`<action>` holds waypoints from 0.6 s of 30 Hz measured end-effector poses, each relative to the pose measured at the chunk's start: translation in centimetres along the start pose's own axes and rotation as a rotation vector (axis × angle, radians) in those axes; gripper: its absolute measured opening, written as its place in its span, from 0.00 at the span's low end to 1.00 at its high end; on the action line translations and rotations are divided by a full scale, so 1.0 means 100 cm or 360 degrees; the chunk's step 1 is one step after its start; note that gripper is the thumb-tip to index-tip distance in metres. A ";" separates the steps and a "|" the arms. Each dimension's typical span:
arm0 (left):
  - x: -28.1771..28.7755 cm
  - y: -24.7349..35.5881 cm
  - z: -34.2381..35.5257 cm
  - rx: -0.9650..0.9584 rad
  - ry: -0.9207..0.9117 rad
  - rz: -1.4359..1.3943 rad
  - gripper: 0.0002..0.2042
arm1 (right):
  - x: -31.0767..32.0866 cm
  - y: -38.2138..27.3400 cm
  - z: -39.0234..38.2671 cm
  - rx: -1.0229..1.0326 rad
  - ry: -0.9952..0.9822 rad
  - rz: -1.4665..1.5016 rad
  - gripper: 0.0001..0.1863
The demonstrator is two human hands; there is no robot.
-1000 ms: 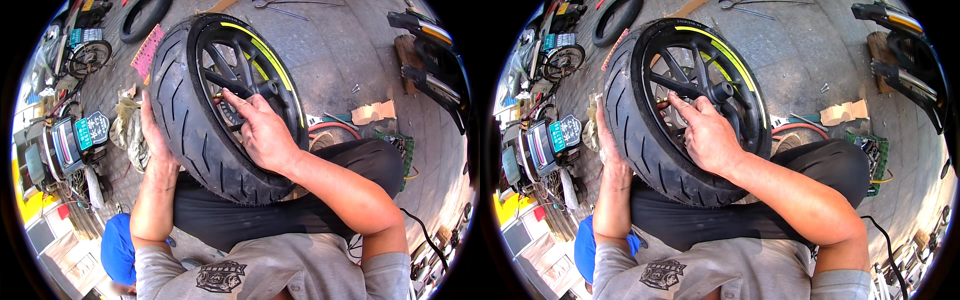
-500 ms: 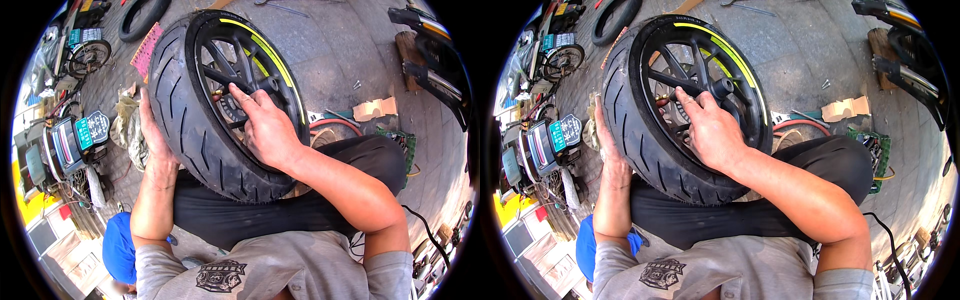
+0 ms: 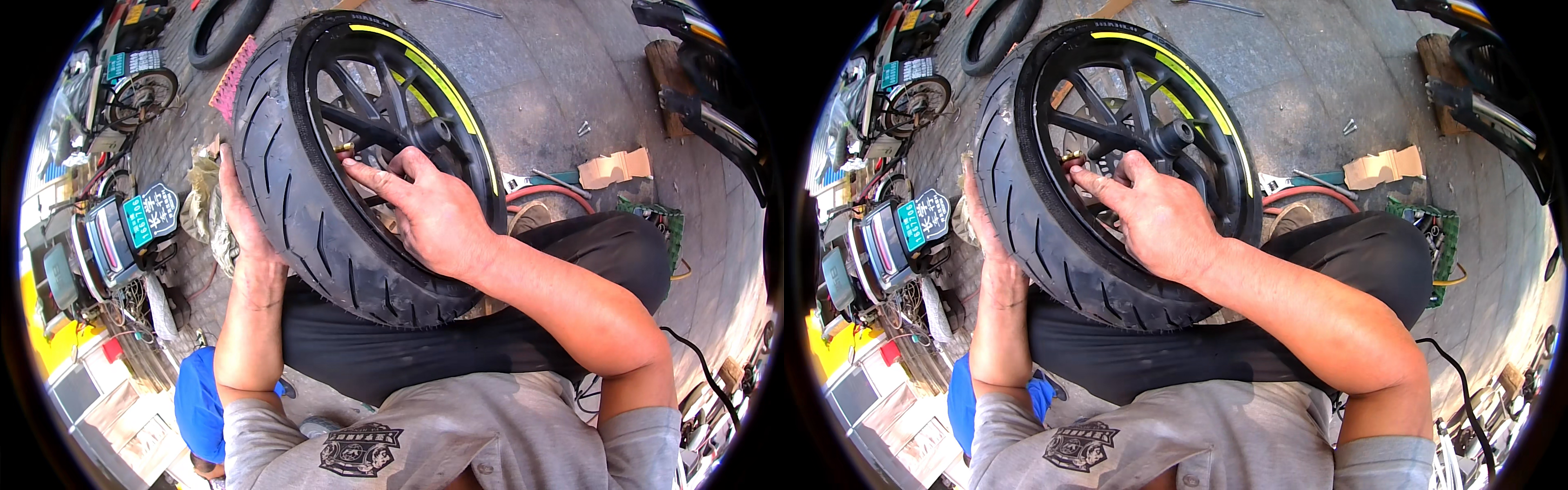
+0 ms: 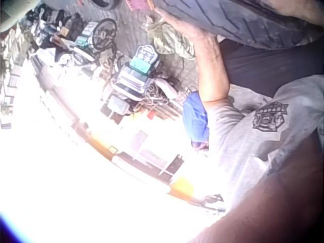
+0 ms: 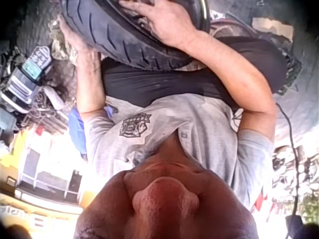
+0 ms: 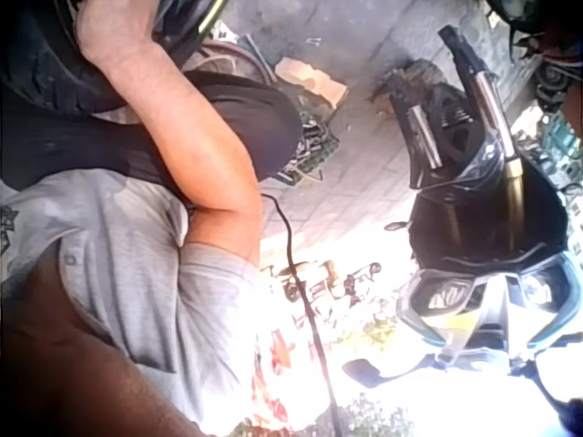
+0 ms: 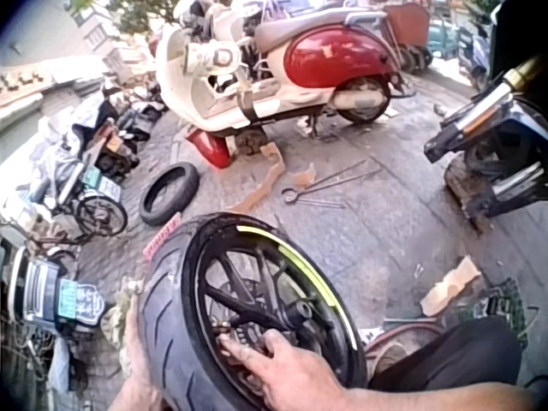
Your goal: The person works on a motorcycle wheel, using a T-handle tool on the valve and spraying the tire with a lubricant from a can before manipulating the tire and rim by hand.
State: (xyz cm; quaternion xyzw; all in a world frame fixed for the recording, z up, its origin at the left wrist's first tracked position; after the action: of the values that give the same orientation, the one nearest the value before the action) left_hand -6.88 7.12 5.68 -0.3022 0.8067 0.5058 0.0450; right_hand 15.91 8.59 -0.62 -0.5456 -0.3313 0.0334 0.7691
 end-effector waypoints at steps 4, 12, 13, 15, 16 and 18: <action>0.000 0.004 0.002 0.0050 -0.0242 0.0020 0.46 | 0.004 -0.004 0.002 -0.0050 0.0028 0.0013 0.33; 0.016 0.014 0.004 -0.0025 0.0046 0.0387 0.43 | 0.007 -0.002 0.004 -0.0115 -0.0015 0.0012 0.21; 0.007 0.008 0.010 -0.0161 0.0346 0.0256 0.39 | 0.018 -0.003 0.008 -0.0141 -0.0048 0.0034 0.17; -0.009 0.012 0.012 -0.0254 0.0527 0.0405 0.35 | 0.045 -0.008 0.014 -0.0160 0.0148 0.0082 0.12; -0.016 0.010 0.011 -0.0344 0.0548 0.0510 0.35 | 0.064 -0.012 0.015 -0.0166 0.0214 0.0086 0.10; -0.008 0.019 0.014 -0.0421 0.0421 0.0593 0.35 | 0.102 -0.019 0.015 -0.0086 0.0432 0.0206 0.10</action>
State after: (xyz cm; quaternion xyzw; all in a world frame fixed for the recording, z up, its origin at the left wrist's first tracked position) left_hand -7.56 9.29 6.85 -0.2151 0.7742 0.5625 -0.1946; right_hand 22.41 13.25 6.14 -0.5858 -0.1892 0.0000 0.7880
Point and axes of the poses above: each hand's wrist, its own z-axis towards the middle knuckle, its own x-axis out of the back of the hand, y = z × x, the point moved 1 cm from there along z, towards the middle knuckle, and after that the axes turned 1 degree about z, right-handed, at the moved point
